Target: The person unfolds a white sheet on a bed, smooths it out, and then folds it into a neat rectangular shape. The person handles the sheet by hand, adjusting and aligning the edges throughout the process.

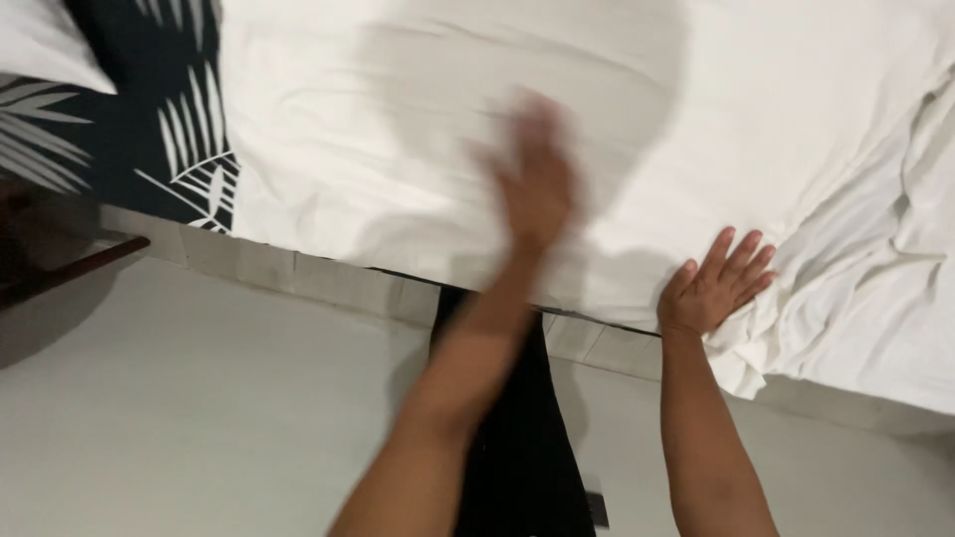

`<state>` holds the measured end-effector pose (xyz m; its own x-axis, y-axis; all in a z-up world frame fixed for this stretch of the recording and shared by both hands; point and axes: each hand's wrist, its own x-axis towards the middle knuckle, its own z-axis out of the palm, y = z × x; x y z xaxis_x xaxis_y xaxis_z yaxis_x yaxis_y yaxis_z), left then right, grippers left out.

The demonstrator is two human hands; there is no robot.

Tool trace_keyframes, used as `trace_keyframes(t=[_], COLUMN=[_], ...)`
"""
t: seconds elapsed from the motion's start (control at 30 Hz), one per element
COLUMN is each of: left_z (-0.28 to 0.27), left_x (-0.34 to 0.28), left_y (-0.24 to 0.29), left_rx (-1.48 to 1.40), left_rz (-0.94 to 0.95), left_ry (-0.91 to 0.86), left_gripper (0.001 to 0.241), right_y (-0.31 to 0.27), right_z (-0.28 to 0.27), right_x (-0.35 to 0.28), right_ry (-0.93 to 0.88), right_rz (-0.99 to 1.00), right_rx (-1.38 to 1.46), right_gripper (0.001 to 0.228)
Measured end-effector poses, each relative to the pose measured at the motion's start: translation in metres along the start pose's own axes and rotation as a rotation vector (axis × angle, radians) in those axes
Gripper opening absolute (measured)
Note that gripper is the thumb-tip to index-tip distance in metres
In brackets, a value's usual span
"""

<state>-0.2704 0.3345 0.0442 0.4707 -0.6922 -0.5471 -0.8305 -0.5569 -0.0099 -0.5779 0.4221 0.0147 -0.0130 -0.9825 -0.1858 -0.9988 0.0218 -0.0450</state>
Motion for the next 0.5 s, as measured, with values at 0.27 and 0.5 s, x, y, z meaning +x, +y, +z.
trace_keyframes(t=[0.27,0.5], left_z=[0.072,0.016], left_x=[-0.054,0.039], left_y=[-0.030,-0.302], left_rx=[-0.139,0.047], left_rz=[0.616,0.046], left_ry=[0.506,0.282], left_gripper=[0.061,0.063], right_y=[-0.007,-0.012], right_z=[-0.003,-0.005], right_x=[-0.001,0.003], right_ry=[0.031,0.043], right_rz=[0.025,0.017], right_rx=[-0.004,0.016], right_gripper=[0.067,0.065])
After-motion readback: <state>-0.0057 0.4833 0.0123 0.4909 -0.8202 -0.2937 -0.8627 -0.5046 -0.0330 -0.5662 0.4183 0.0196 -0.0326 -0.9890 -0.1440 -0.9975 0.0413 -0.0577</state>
